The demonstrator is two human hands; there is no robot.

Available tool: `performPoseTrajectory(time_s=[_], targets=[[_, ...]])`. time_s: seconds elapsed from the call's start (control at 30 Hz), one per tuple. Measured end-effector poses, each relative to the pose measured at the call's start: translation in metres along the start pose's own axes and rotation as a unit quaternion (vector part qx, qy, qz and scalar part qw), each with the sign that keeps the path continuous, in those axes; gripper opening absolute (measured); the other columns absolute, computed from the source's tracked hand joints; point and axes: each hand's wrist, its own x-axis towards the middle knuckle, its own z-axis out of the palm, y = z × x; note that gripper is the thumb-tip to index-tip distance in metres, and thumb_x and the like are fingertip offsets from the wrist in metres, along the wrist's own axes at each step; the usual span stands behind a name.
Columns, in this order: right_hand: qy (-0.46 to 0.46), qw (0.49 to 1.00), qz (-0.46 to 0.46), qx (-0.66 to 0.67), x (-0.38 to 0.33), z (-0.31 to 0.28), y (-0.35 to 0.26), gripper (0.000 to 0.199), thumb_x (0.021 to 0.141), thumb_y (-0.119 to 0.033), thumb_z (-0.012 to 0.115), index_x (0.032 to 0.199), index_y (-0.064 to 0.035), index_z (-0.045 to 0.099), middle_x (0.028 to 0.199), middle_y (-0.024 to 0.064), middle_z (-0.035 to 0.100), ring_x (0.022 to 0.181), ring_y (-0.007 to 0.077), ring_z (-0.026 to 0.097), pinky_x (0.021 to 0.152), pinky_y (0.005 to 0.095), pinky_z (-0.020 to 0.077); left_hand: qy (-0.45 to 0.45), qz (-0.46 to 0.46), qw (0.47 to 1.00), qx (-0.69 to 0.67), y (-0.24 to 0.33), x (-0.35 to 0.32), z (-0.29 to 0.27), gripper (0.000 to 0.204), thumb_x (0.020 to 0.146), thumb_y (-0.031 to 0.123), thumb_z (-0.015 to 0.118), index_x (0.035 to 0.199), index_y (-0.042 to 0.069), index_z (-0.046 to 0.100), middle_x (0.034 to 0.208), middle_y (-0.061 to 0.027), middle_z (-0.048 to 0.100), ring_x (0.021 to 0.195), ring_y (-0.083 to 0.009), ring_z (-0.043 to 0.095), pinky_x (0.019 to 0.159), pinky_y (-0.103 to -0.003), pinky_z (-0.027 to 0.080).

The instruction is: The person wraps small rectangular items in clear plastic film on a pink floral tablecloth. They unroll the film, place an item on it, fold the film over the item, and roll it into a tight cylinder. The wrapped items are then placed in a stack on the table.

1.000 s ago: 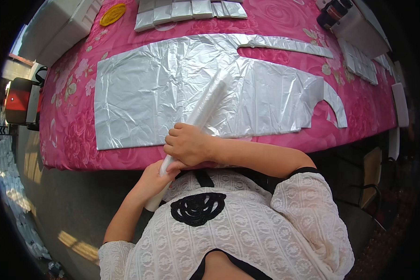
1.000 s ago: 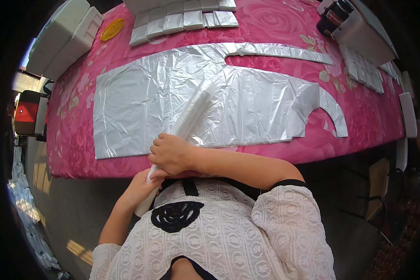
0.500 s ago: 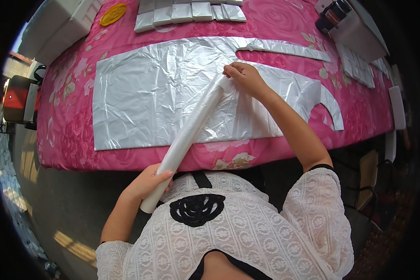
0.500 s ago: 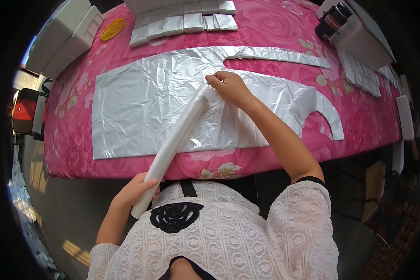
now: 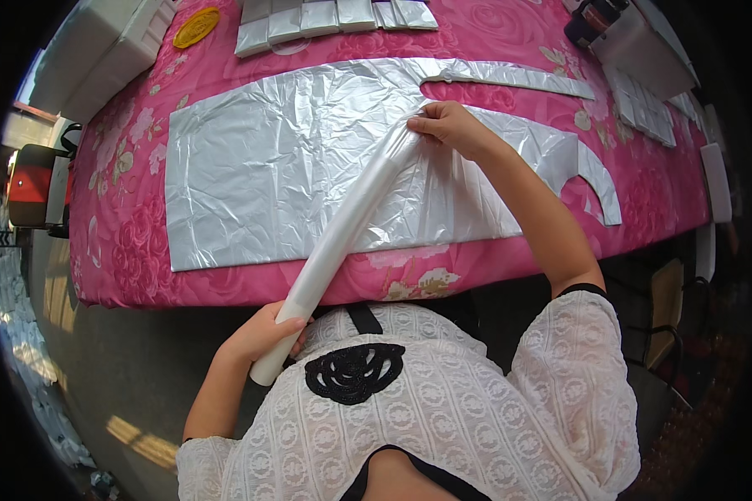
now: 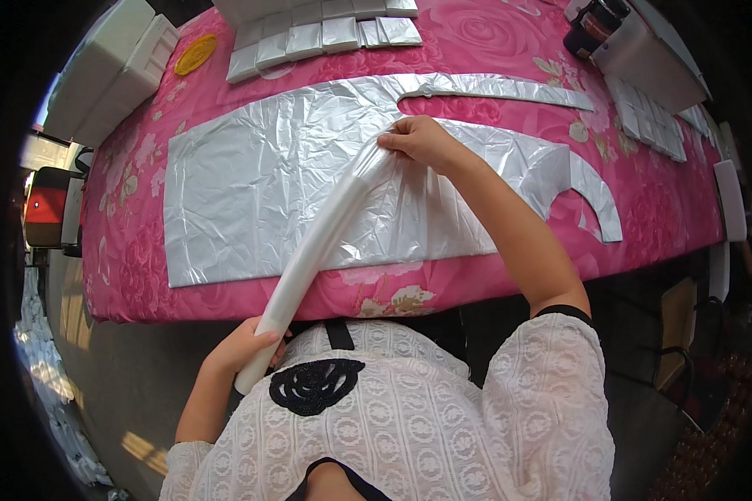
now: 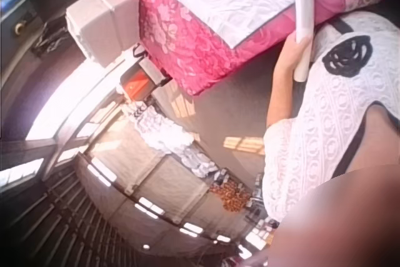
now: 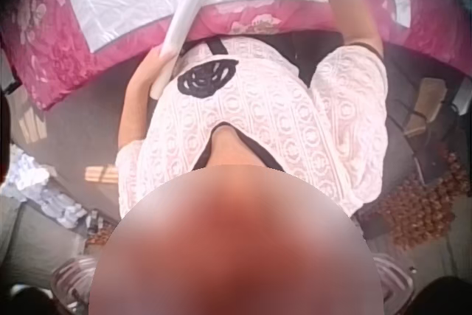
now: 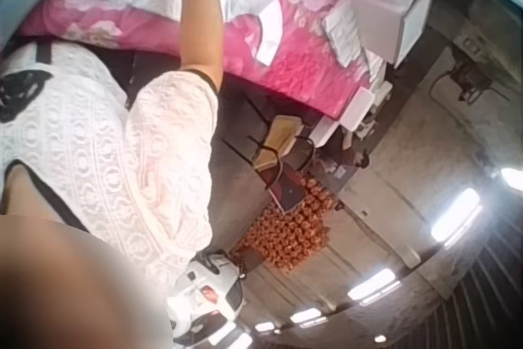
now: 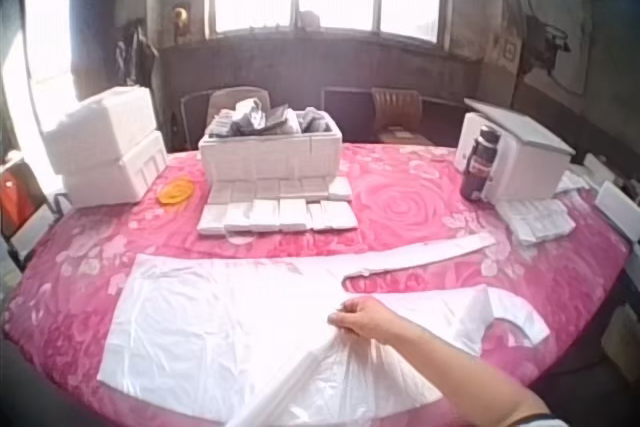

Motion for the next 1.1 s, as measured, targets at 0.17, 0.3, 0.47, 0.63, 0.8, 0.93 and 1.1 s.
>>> performPoseTrajectory(time_s=[0.17, 0.3, 0.47, 0.63, 0.8, 0.93, 1.1], targets=[[0.173, 0.981, 0.006, -0.088, 0.005, -0.078, 0.022, 0.022, 0.081, -0.021, 0.065, 0.087, -0.0005, 0.064, 0.069, -0.0007, 0.058, 0.057, 0.0058, 0.048, 0.050, 0.0205, 0.0371, -0.015, -0.032, 0.999, 0.033, -0.024, -0.026, -0.030, 0.041, 0.075, 0.023, 0.066, 0.104, 0.000, 0.051, 0.081, -0.0064, 0.057, 0.072, -0.0140, 0.056, 0.067, -0.028, 0.047], [0.241, 0.966, -0.005, -0.092, -0.001, -0.125, 0.039, 0.022, 0.082, -0.021, 0.063, 0.091, -0.0006, 0.065, 0.071, -0.0006, 0.060, 0.056, 0.0056, 0.049, 0.051, 0.0203, 0.0389, -0.002, -0.045, 0.984, 0.172, -0.042, -0.050, -0.066, 0.051, 0.069, 0.026, 0.073, 0.108, 0.000, 0.053, 0.090, -0.0054, 0.059, 0.086, -0.0127, 0.053, 0.080, -0.028, 0.043], [0.190, 0.978, -0.037, -0.077, 0.015, -0.106, 0.025, 0.021, 0.083, -0.019, 0.062, 0.092, -0.0001, 0.065, 0.072, -0.0005, 0.060, 0.059, 0.0036, 0.050, 0.052, 0.0176, 0.0404, 0.055, 0.053, 0.945, 0.318, 0.027, -0.048, -0.072, 0.043, 0.066, 0.016, 0.075, 0.102, 0.001, 0.057, 0.088, -0.0066, 0.061, 0.083, -0.0145, 0.056, 0.075, -0.029, 0.044], [0.110, 0.987, -0.089, -0.082, 0.041, -0.039, -0.005, 0.022, 0.083, -0.020, 0.063, 0.090, 0.0003, 0.065, 0.070, -0.0002, 0.060, 0.062, 0.0054, 0.052, 0.056, 0.0199, 0.0431, 0.219, 0.257, 0.763, 0.551, 0.110, 0.002, -0.030, 0.037, 0.063, 0.010, 0.073, 0.096, 0.003, 0.058, 0.090, -0.0113, 0.061, 0.083, -0.0295, 0.058, 0.075, -0.036, 0.046], [0.067, 0.985, -0.091, -0.134, 0.058, -0.013, -0.021, 0.017, 0.084, -0.019, 0.062, 0.088, -0.0034, 0.066, 0.067, -0.0025, 0.057, 0.057, 0.0048, 0.049, 0.053, 0.0205, 0.0414, 0.270, 0.537, 0.546, 0.584, 0.124, 0.059, -0.019, 0.038, 0.066, 0.014, 0.072, 0.099, 0.004, 0.057, 0.099, -0.0101, 0.058, 0.090, -0.0296, 0.056, 0.077, -0.038, 0.046], [0.041, 0.983, -0.084, -0.157, 0.068, -0.008, -0.020, 0.018, 0.081, -0.018, 0.063, 0.085, -0.0011, 0.066, 0.067, 0.0011, 0.060, 0.059, 0.0077, 0.052, 0.056, 0.0239, 0.0431, 0.114, 0.510, 0.583, 0.622, 0.099, 0.080, 0.008, 0.068, 0.073, 0.038, 0.063, 0.122, -0.004, 0.043, 0.121, -0.0194, 0.048, 0.112, -0.0336, 0.046, 0.096, -0.041, 0.038], [0.106, 0.976, -0.083, -0.171, 0.069, -0.017, -0.012, 0.028, 0.082, -0.026, 0.060, 0.093, -0.0001, 0.064, 0.073, 0.0075, 0.062, 0.066, 0.0156, 0.055, 0.062, 0.0290, 0.0442, 0.074, 0.434, 0.568, 0.695, 0.077, 0.093, 0.017, 0.089, 0.076, 0.059, 0.047, 0.132, -0.008, 0.028, 0.138, -0.0234, 0.028, 0.131, -0.0338, 0.025, 0.107, -0.043, 0.018]])
